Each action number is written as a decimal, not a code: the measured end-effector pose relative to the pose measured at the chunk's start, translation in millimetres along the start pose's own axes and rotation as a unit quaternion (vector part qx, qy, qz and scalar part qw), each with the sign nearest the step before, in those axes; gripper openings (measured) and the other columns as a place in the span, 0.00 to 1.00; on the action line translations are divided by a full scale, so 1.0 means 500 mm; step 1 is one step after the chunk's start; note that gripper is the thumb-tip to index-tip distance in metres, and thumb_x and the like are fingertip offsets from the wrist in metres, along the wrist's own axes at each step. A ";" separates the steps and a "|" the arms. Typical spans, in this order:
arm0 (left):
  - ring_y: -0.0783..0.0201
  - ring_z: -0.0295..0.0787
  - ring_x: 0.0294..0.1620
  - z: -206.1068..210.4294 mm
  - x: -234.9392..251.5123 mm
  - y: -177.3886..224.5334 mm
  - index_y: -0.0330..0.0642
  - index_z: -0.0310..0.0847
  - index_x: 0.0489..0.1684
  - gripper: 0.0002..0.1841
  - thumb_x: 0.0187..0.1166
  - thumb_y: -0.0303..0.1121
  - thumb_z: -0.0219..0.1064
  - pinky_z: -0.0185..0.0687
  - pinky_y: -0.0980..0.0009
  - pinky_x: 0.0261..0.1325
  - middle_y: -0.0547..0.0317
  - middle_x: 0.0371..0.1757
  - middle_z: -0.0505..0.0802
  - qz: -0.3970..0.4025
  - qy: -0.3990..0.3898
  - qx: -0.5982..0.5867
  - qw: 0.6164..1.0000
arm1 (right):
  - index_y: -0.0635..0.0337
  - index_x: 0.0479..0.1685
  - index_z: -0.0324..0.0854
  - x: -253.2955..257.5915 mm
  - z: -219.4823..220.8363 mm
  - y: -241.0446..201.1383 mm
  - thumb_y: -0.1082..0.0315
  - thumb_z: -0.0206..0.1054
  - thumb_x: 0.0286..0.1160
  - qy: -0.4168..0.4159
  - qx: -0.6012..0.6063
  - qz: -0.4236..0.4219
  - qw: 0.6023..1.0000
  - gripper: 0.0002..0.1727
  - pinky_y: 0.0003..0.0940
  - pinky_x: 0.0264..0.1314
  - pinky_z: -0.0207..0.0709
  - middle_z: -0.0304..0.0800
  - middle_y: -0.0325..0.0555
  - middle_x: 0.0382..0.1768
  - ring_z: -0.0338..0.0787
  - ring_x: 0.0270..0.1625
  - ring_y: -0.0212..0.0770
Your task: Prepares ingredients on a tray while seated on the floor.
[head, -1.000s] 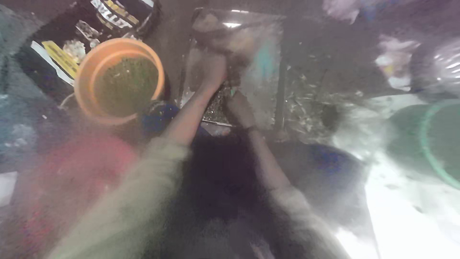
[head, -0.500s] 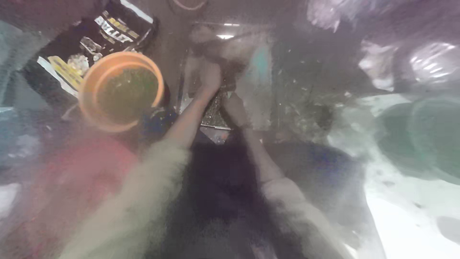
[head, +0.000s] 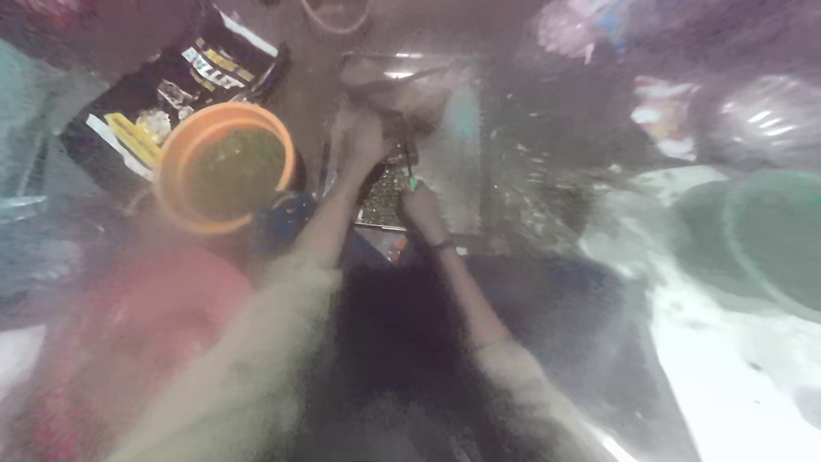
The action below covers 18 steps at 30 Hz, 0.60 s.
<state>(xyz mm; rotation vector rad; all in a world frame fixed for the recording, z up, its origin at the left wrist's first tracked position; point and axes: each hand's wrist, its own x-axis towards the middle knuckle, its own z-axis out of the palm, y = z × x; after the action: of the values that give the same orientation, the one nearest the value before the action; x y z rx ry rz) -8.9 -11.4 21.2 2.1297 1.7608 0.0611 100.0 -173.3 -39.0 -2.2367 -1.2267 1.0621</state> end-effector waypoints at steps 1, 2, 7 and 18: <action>0.39 0.89 0.66 -0.005 -0.005 0.004 0.34 0.87 0.58 0.24 0.74 0.46 0.74 0.83 0.34 0.66 0.37 0.63 0.91 -0.001 0.000 -0.001 1.000 | 0.54 0.74 0.75 -0.005 -0.003 0.001 0.39 0.52 0.90 -0.003 -0.001 -0.002 1.000 0.30 0.67 0.49 0.85 0.90 0.62 0.52 0.92 0.50 0.64; 0.39 0.89 0.65 -0.008 -0.008 0.009 0.33 0.87 0.56 0.23 0.74 0.46 0.74 0.82 0.35 0.66 0.37 0.62 0.91 -0.001 0.001 -0.001 1.000 | 0.56 0.74 0.74 -0.009 -0.006 0.000 0.41 0.52 0.90 -0.005 -0.005 0.001 1.000 0.30 0.67 0.48 0.84 0.90 0.63 0.51 0.92 0.50 0.64; 0.37 0.89 0.65 0.007 -0.001 0.014 0.31 0.87 0.55 0.21 0.78 0.42 0.72 0.84 0.36 0.66 0.35 0.62 0.91 0.003 0.009 0.007 1.000 | 0.62 0.71 0.75 -0.011 -0.006 0.001 0.44 0.56 0.90 -0.009 -0.025 -0.010 1.000 0.30 0.67 0.50 0.85 0.90 0.65 0.52 0.92 0.51 0.66; 0.36 0.93 0.50 0.014 -0.072 0.001 0.31 0.90 0.42 0.13 0.81 0.33 0.63 0.89 0.39 0.55 0.35 0.46 0.94 0.146 0.208 0.015 0.967 | 0.65 0.76 0.76 0.025 0.015 -0.037 0.55 0.56 0.90 -0.002 -0.208 -0.093 0.974 0.26 0.67 0.67 0.81 0.83 0.68 0.70 0.86 0.70 0.66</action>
<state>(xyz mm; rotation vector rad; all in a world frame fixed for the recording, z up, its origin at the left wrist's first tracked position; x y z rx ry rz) -14.2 -47.5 22.2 2.5212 1.6395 0.6045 88.4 -152.9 -37.6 -2.3474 -1.7562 0.7936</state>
